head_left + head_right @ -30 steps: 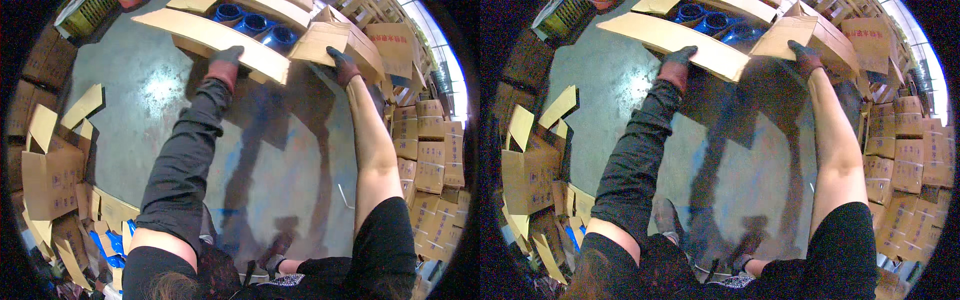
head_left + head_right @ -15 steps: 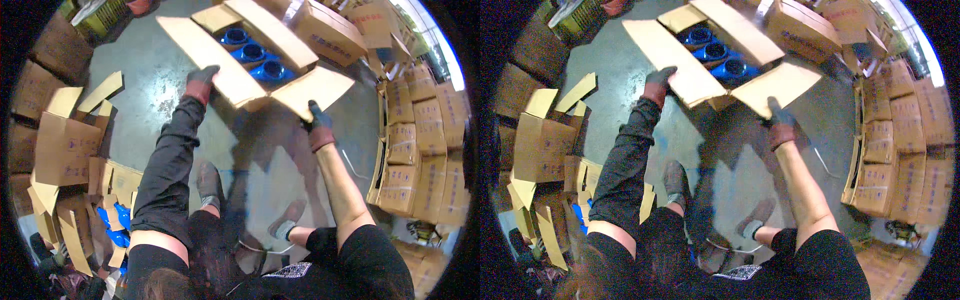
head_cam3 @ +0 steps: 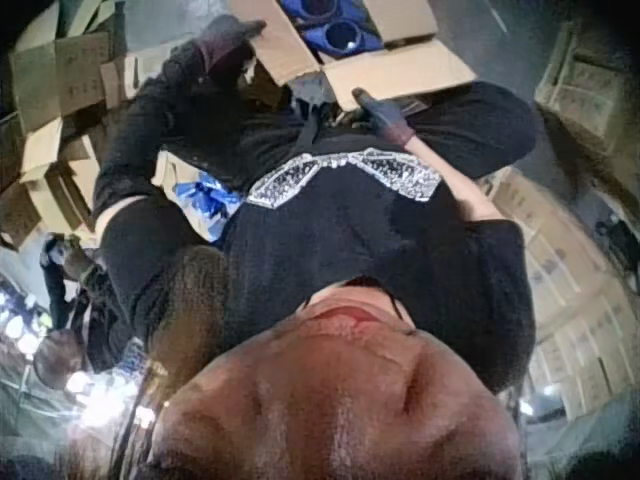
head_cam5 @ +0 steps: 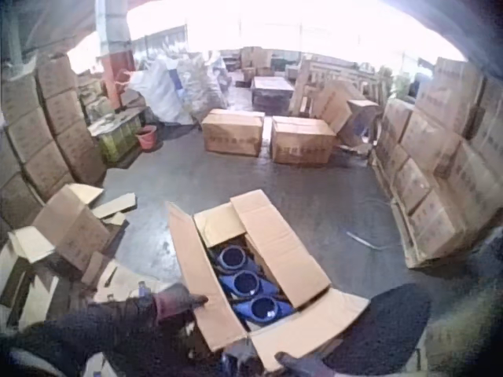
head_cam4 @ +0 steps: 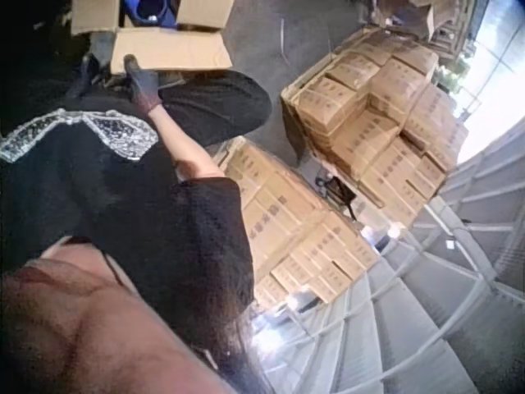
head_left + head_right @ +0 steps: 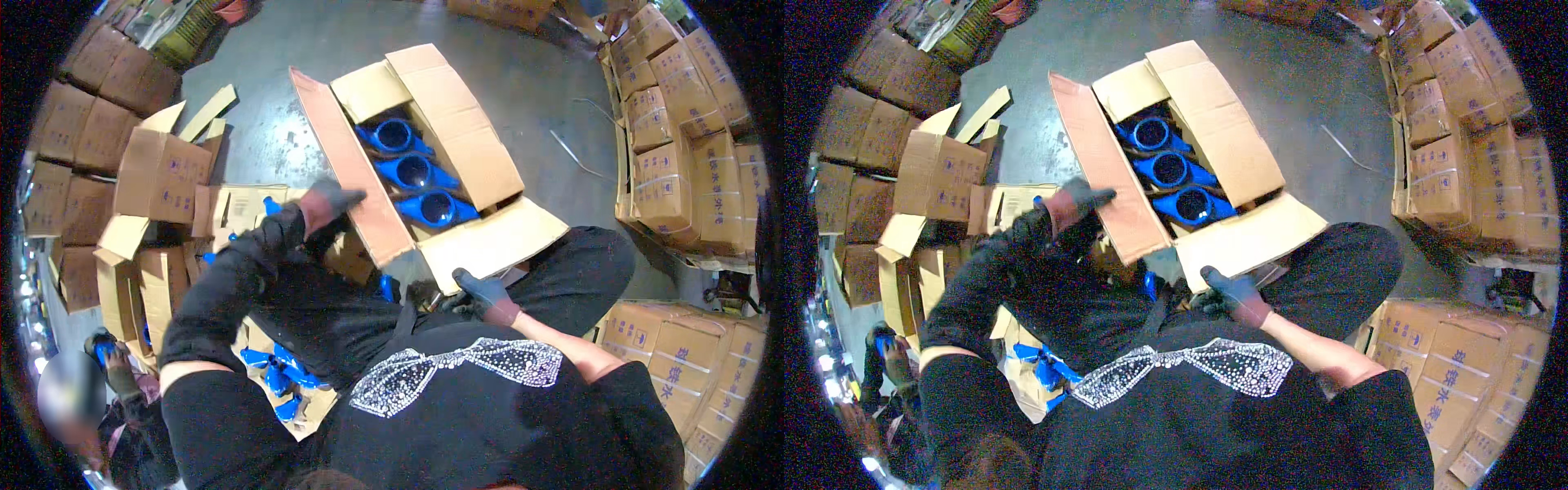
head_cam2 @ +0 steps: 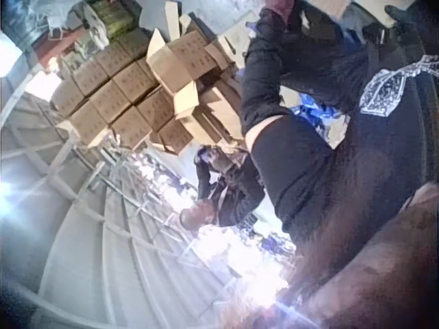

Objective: Packing blue painted ductile iron water meter housings and cardboard inserts into shipping boxes.

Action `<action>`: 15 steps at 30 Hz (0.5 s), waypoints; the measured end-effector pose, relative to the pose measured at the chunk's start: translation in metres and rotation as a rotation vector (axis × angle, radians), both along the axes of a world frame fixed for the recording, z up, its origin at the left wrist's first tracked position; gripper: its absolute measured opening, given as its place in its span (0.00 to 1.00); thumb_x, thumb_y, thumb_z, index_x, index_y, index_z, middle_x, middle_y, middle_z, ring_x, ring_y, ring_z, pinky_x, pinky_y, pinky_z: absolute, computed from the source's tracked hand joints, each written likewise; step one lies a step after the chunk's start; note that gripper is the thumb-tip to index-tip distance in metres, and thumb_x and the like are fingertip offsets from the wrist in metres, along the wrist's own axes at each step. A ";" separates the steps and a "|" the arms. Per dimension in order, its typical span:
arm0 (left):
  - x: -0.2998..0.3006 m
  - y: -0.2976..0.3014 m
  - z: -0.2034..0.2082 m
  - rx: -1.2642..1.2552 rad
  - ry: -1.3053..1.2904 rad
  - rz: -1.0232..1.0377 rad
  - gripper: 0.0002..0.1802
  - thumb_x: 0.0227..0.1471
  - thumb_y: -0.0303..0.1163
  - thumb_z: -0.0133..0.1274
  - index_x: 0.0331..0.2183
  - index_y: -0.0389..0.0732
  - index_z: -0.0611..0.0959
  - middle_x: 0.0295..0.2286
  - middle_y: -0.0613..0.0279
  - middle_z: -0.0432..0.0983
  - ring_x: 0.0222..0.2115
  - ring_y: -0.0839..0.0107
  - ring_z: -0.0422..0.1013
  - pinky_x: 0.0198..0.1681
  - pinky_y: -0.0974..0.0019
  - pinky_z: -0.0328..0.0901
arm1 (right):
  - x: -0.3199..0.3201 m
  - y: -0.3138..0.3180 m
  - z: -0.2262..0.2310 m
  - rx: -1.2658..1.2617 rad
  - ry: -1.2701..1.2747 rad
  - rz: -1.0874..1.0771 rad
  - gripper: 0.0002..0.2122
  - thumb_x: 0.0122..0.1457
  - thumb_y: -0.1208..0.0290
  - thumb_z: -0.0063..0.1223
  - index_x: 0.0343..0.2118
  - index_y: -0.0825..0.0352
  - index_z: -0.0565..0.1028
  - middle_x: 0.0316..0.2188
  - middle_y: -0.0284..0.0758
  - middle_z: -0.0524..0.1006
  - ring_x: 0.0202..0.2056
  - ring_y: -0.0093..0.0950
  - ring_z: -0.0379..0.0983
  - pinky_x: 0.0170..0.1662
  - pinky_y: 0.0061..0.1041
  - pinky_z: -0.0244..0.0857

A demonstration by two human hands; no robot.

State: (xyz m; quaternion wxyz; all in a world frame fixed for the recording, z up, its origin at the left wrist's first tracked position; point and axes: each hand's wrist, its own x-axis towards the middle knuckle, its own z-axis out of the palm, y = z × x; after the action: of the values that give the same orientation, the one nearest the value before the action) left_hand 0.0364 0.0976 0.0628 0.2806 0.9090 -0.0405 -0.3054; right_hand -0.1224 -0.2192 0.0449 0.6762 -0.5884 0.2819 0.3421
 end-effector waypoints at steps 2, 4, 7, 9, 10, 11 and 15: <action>-0.051 0.017 -0.035 -0.415 0.087 0.308 0.22 0.44 0.43 0.57 0.28 0.29 0.80 0.22 0.54 0.75 0.20 0.67 0.69 0.25 0.65 0.64 | -0.009 0.001 0.017 0.134 -0.021 0.113 0.17 0.54 0.60 0.54 0.41 0.69 0.72 0.36 0.33 0.75 0.33 0.22 0.72 0.35 0.25 0.69; -0.073 0.002 -0.009 -0.421 0.165 0.398 0.23 0.44 0.43 0.57 0.28 0.28 0.79 0.22 0.55 0.75 0.19 0.67 0.69 0.24 0.65 0.63 | -0.016 -0.012 0.013 0.319 0.178 -0.004 0.19 0.54 0.58 0.54 0.42 0.68 0.71 0.36 0.33 0.75 0.33 0.25 0.74 0.34 0.25 0.70; -0.075 0.008 -0.018 -0.294 0.172 0.407 0.25 0.45 0.46 0.57 0.27 0.27 0.79 0.21 0.54 0.75 0.17 0.68 0.68 0.21 0.64 0.63 | -0.023 -0.039 -0.019 0.387 0.118 -0.291 0.20 0.56 0.64 0.50 0.50 0.64 0.64 0.47 0.37 0.71 0.48 0.34 0.68 0.49 0.41 0.64; -0.069 0.011 -0.021 -0.239 0.195 0.396 0.25 0.45 0.47 0.57 0.25 0.29 0.80 0.17 0.55 0.73 0.14 0.66 0.68 0.18 0.63 0.63 | -0.026 -0.061 -0.026 0.496 0.133 -0.360 0.20 0.56 0.65 0.50 0.51 0.64 0.63 0.48 0.38 0.69 0.50 0.36 0.66 0.51 0.43 0.62; -0.079 0.066 -0.078 -0.393 0.200 0.474 0.28 0.45 0.51 0.56 0.24 0.29 0.79 0.16 0.54 0.73 0.14 0.65 0.68 0.19 0.63 0.64 | -0.025 -0.050 -0.027 0.641 0.171 -0.376 0.20 0.56 0.66 0.50 0.51 0.64 0.63 0.50 0.40 0.68 0.51 0.37 0.64 0.53 0.44 0.60; -0.072 0.046 -0.075 -0.409 0.218 0.441 0.28 0.45 0.51 0.56 0.24 0.29 0.79 0.16 0.54 0.73 0.14 0.65 0.68 0.19 0.63 0.64 | -0.029 -0.058 -0.026 0.622 0.162 -0.411 0.20 0.56 0.66 0.50 0.51 0.64 0.63 0.50 0.40 0.68 0.51 0.37 0.64 0.53 0.44 0.60; -0.070 0.034 -0.052 -0.050 0.168 0.246 0.34 0.45 0.58 0.53 0.26 0.29 0.80 0.20 0.53 0.75 0.20 0.62 0.71 0.26 0.60 0.66 | -0.035 -0.064 -0.041 0.478 0.136 -0.471 0.21 0.57 0.68 0.47 0.53 0.66 0.60 0.50 0.40 0.67 0.51 0.40 0.64 0.49 0.48 0.61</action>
State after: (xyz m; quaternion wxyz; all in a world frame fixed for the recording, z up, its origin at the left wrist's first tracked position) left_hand -0.0334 0.1320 0.0109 0.3410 0.8711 0.0870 -0.3426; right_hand -0.1578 -0.2831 0.0035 0.8350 -0.3079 0.3664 0.2715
